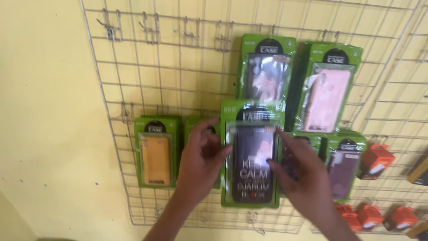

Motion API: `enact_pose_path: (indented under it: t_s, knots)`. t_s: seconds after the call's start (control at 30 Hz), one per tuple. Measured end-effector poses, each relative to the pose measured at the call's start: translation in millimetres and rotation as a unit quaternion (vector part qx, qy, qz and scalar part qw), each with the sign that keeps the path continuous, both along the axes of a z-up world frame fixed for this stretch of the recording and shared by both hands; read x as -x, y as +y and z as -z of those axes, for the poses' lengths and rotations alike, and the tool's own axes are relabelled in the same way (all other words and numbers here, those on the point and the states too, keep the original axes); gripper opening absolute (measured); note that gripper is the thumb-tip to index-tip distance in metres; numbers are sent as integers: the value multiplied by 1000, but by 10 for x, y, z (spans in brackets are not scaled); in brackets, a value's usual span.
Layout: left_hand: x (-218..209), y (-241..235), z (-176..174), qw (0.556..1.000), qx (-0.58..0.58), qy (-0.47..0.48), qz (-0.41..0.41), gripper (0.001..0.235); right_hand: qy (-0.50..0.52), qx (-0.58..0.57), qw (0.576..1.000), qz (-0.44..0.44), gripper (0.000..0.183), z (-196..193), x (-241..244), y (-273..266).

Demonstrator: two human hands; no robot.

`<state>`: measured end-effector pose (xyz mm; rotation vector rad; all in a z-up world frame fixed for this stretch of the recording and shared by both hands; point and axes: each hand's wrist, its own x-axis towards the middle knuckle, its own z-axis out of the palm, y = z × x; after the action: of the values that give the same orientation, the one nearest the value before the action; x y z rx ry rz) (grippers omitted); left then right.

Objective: The person picks up packaged phone cases from a white plastic chair, wipes each package with a dark cloth, and hangs them on a wall-mounted wire grid display. The person repeats this process for multiple cases of different colors.

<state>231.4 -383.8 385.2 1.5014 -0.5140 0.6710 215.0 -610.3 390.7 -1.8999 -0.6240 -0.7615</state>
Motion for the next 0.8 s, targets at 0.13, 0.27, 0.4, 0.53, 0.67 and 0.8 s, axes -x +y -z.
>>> enact_pose_path:
  t_s: [0.13, 0.27, 0.4, 0.53, 0.67, 0.8]
  knots:
    - [-247, 265, -552, 997, -23, -76, -5, 62, -91, -4, 996, -2, 71, -495, -198, 372]
    - [-534, 490, -850, 993, -49, -106, 3, 60, -122, 35, 988, 91, 69, -735, -410, 639]
    - [-845, 608, -989, 985, -71, -159, -19, 55, -239, 134, 938, 210, 67, -847, -615, 812]
    - [-1055, 657, -1004, 970, -95, -220, -45, 37, -286, 198, 893, 286, 67, -923, -771, 911]
    - [-1196, 640, -1025, 970, -75, -222, -62, 34, -282, 216, 883, 307, 66, -961, -839, 938]
    - [-1224, 654, -1006, 967, -57, -239, -71, 32, -251, 217, 895, 299, 65, -981, -828, 956]
